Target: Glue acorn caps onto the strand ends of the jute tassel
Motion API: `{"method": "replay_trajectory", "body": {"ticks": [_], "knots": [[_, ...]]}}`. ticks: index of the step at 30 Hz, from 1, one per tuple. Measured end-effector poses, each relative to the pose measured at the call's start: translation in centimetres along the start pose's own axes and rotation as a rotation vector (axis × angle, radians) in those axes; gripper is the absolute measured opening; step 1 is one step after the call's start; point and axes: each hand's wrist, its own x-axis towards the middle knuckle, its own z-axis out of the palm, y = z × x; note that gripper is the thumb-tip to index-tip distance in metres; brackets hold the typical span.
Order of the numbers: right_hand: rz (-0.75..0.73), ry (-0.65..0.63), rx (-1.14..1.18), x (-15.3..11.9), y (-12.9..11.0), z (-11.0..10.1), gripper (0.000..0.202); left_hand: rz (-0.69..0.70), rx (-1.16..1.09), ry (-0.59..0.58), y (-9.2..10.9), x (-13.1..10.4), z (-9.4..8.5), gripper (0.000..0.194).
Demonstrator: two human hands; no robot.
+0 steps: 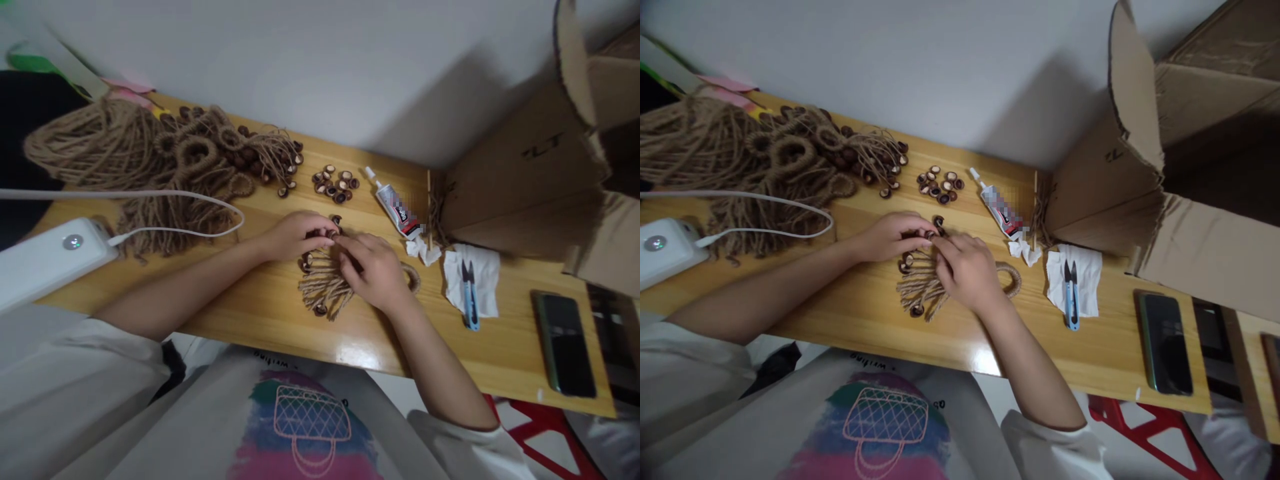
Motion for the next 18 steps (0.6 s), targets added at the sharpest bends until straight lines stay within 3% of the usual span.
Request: {"method": "replay_trajectory", "body": {"ticks": [11, 18], "knots": [[0.034, 0.074, 0.039, 0.0, -0.05, -0.26, 0.026, -0.001, -0.049, 0.007, -0.06, -0.06, 0.05, 0.024], [0.132, 0.122, 0.213, 0.23, 0.22, -0.01, 0.024, -0.036, -0.094, 0.001, 0.3, -0.08, -0.05, 0.021]]}}
